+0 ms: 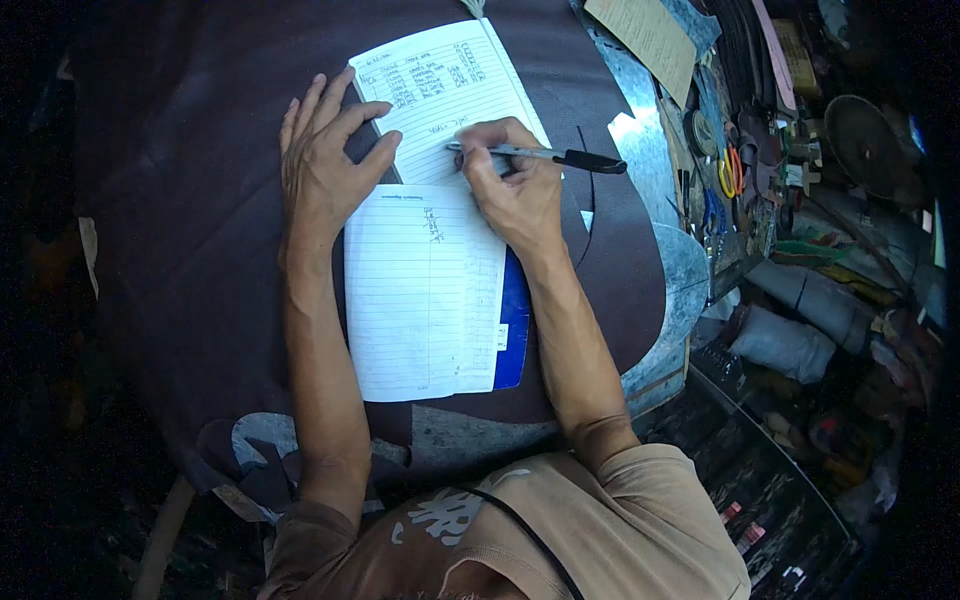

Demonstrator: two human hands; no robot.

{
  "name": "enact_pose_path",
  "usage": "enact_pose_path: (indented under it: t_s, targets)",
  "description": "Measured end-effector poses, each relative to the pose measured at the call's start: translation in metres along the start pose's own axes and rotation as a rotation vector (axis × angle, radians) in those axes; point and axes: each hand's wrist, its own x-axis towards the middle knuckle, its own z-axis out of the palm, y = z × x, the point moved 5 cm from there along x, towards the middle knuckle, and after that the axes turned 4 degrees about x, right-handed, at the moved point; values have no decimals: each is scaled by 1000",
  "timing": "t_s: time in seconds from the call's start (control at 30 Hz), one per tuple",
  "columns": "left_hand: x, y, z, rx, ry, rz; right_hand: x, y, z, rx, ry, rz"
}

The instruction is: Writing production or order details into a ledger/notebook on top of a leather sheet in a manufacturing setting.

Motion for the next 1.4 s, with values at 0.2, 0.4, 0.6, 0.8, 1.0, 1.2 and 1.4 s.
enact_pose_path:
  t_s: [0.2, 0.4, 0.6, 0.8, 1.0, 1.2, 1.4]
  targets:
    - [-2, -2, 1, 41, -21, 9, 1, -4, -1, -32, 54, -48]
    - [-2, -1, 0, 13, -20, -6, -1, 1, -5, -107, -18, -112]
    - [-4, -2, 1, -3, -20, -17, -1, -4, -2, -112, 42, -94]
    - [-3, -2, 2, 26, -19, 4, -1, -1, 5, -162, -17, -34]
    - [-4, -4, 2, 23, -25, 2, -2, 1, 8, -212, -49, -65]
    - [-3, -2, 1, 26, -25, 12, -1, -12, 11, -237, -60, -105]
    - [-3, -3, 2, 26, -29, 22, -2, -7, 11, -318, -56, -100]
